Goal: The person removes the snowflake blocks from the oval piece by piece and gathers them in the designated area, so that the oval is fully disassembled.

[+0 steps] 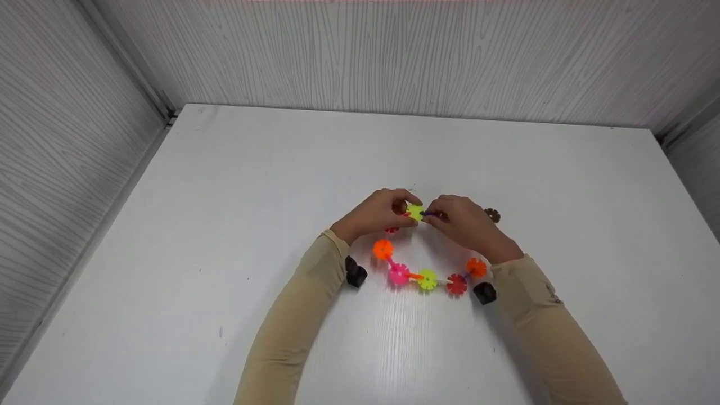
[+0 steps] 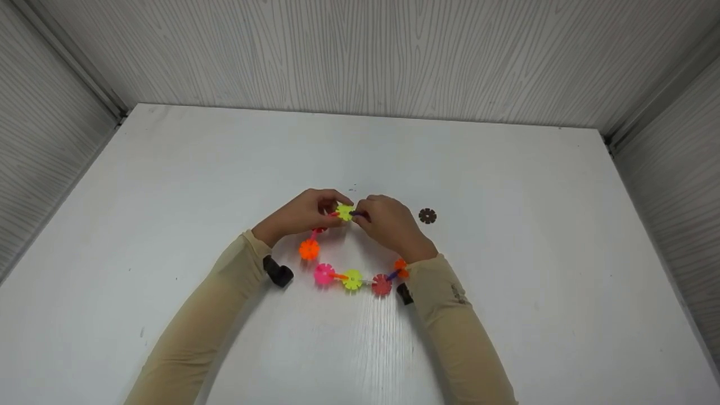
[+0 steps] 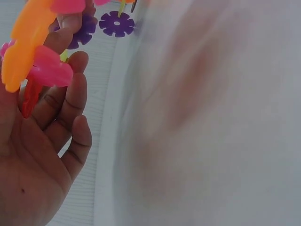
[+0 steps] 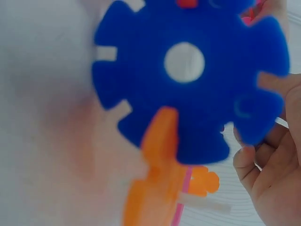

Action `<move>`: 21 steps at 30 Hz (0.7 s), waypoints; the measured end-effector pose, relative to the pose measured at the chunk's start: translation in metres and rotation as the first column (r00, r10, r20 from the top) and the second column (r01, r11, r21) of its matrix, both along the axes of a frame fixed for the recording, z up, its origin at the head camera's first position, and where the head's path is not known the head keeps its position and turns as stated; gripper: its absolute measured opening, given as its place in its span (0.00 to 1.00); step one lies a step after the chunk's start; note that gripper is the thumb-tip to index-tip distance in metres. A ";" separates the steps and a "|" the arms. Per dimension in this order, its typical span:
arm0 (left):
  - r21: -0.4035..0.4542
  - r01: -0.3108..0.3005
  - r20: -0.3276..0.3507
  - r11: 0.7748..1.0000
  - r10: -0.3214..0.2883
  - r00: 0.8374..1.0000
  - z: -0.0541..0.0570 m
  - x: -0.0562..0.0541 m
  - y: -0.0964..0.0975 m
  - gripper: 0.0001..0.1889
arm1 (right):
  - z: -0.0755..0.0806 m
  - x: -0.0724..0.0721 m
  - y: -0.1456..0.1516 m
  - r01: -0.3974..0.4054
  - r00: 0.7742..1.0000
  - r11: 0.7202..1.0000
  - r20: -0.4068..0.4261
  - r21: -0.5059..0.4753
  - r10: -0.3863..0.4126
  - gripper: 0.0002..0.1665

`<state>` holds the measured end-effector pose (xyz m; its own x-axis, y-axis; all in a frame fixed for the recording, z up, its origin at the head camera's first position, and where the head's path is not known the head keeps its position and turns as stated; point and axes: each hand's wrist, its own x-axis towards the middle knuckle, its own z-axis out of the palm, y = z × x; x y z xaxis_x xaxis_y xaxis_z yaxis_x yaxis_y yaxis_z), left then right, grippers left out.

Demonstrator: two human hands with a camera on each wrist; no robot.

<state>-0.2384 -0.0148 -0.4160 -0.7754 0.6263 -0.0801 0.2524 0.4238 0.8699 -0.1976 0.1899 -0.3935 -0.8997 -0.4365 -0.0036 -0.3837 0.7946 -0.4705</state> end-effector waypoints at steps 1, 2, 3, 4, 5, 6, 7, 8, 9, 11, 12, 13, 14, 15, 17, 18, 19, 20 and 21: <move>0.000 0.001 -0.002 1.000 -0.001 1.000 0.000 0.001 0.000 0.19 | 0.000 0.001 0.000 -0.007 1.000 1.000 -0.014 -0.003 0.007 0.11; 0.001 0.001 -0.001 1.000 -0.001 1.000 0.001 0.001 0.000 0.19 | 0.000 0.001 0.000 -0.020 0.999 1.000 -0.033 -0.007 0.019 0.10; 0.000 0.001 0.000 1.000 -0.001 1.000 0.001 0.001 0.000 0.19 | 0.000 0.001 0.001 -0.032 0.998 0.999 -0.048 -0.013 0.031 0.09; -0.002 0.002 0.000 1.000 -0.002 1.000 0.001 0.001 0.000 0.19 | -0.001 0.001 0.001 -0.043 0.997 0.999 -0.059 -0.018 0.041 0.09; -0.003 0.004 0.000 1.000 -0.004 1.000 0.001 0.001 0.000 0.19 | -0.001 0.001 0.001 -0.054 0.996 0.998 -0.066 -0.026 0.052 0.09; -0.005 0.006 -0.001 1.000 -0.006 1.000 0.001 0.002 0.000 0.19 | -0.001 0.001 0.002 -0.064 0.996 0.997 -0.069 -0.035 0.061 0.08; -0.011 0.008 -0.002 1.000 -0.008 1.000 0.000 0.001 0.000 0.19 | -0.001 0.001 0.002 -0.070 0.995 0.997 -0.068 -0.039 0.067 0.08; -0.015 0.009 -0.002 1.000 -0.009 1.000 0.000 0.001 0.000 0.19 | -0.001 0.001 0.002 -0.074 0.996 0.996 -0.063 -0.044 0.071 0.08; -0.020 0.010 -0.003 1.000 -0.010 1.000 0.000 0.001 0.001 0.19 | -0.002 0.000 0.003 -0.076 0.996 0.996 -0.057 -0.050 0.073 0.09; -0.027 0.016 -0.005 1.000 -0.016 1.000 -0.001 0.001 0.001 0.20 | -0.002 -0.001 0.004 -0.081 0.996 0.995 -0.045 -0.059 0.078 0.09; -0.030 0.019 -0.004 0.999 -0.019 1.000 0.000 0.001 0.001 0.20 | -0.002 -0.001 0.004 -0.081 0.996 0.995 -0.040 -0.060 0.079 0.09; -0.031 0.022 -0.003 0.999 -0.022 1.000 0.000 0.000 0.000 0.20 | -0.002 -0.001 0.004 -0.082 0.996 0.995 -0.034 -0.061 0.080 0.09; -0.030 0.026 0.000 0.999 -0.026 1.000 0.000 0.000 0.000 0.20 | -0.001 -0.001 0.004 -0.083 0.996 0.995 -0.029 -0.063 0.081 0.09; -0.029 0.031 0.002 0.999 -0.031 1.000 0.000 0.000 0.000 0.20 | -0.001 -0.001 0.005 -0.084 0.996 0.994 -0.025 -0.063 0.083 0.10; -0.021 0.039 0.010 0.999 -0.038 0.999 0.000 0.000 0.000 0.20 | 0.000 -0.002 0.005 -0.088 0.996 0.994 -0.015 -0.064 0.088 0.10; -0.015 0.042 0.014 0.999 -0.042 0.999 0.000 0.001 0.000 0.20 | 0.001 -0.001 0.006 -0.094 0.996 0.994 -0.014 -0.063 0.093 0.10; -0.009 0.045 0.017 0.999 -0.045 0.999 0.001 0.001 0.000 0.20 | 0.002 -0.001 0.006 -0.099 0.995 0.993 -0.014 -0.060 0.098 0.10; -0.008 0.047 0.019 0.999 -0.046 0.999 0.001 0.002 0.000 0.20 | 0.003 -0.001 0.007 -0.105 0.994 0.993 -0.013 -0.058 0.104 0.10; -0.006 0.050 0.020 0.999 -0.050 0.999 0.001 0.002 0.000 0.20 | 0.003 -0.001 0.007 -0.109 0.994 0.993 -0.010 -0.054 0.109 0.10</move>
